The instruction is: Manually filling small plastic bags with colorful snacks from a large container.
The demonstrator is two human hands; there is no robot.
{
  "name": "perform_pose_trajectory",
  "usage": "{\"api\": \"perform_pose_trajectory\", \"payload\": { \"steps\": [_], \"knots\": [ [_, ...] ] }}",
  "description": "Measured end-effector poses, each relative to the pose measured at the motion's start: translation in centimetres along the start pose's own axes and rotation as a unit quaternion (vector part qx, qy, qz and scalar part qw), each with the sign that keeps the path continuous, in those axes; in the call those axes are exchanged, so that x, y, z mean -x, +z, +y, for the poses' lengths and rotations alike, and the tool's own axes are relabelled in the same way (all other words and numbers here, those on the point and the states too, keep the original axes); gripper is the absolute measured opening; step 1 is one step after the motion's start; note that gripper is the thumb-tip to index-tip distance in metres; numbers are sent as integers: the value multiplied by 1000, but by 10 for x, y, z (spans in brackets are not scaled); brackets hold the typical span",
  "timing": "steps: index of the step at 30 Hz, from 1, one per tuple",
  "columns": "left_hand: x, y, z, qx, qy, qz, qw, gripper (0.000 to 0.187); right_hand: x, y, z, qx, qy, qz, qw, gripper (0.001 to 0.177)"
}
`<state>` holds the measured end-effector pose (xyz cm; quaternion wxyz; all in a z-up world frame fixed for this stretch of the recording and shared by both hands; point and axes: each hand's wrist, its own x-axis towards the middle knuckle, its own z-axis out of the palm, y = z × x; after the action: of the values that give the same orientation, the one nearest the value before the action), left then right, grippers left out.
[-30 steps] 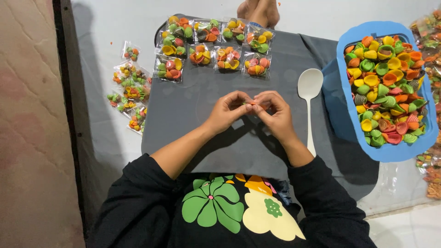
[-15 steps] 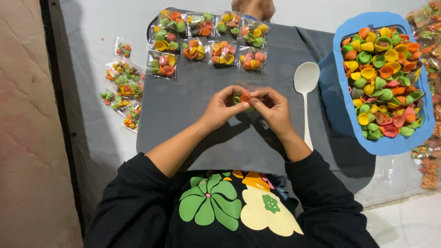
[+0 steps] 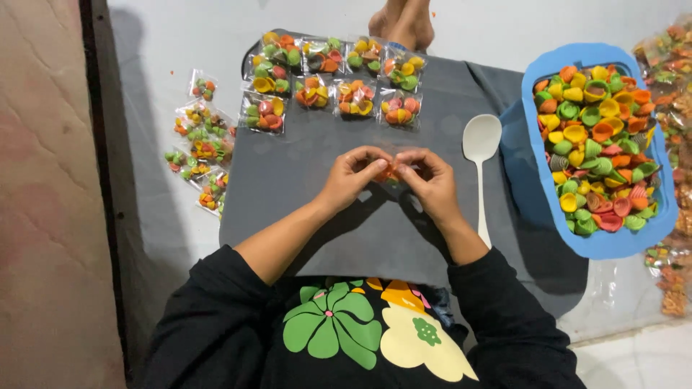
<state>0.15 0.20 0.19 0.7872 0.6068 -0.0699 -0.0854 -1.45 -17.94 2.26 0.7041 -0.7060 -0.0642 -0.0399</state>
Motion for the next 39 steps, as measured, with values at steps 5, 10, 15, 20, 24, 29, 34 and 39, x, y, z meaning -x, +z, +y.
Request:
{"api": "perform_pose_trajectory", "payload": {
  "steps": [5,10,15,20,24,29,34,39],
  "knots": [
    [-3,-2,-7,-3,17,-2,1000,15,-3,0,-1,4,-2,5,1000,11],
    [-2,2,1,5,31,13,999,22,-3,2,-13,-12,1,25,1000,11],
    [-1,2,9,22,55,40,997,15,-3,5,-24,9,-12,29,999,14],
    [-4,-1,-5,82,17,52,995,17,-1,4,-29,-1,-23,22,1000,13],
    [-5,-5,-8,184,-50,26,981,21,-3,-2,-18,-13,-24,8,1000,13],
    [-2,-4,13,221,-83,-10,972,14,-5,-11,0,-47,-42,-6,998,21],
    [-4,-8,13,215,-89,-23,972,16,-5,-10,-4,-52,-48,-8,997,27],
    [-6,-13,-9,110,-65,-98,987,55,-5,-9,-8,-27,-67,-19,997,32]
  ]
}}
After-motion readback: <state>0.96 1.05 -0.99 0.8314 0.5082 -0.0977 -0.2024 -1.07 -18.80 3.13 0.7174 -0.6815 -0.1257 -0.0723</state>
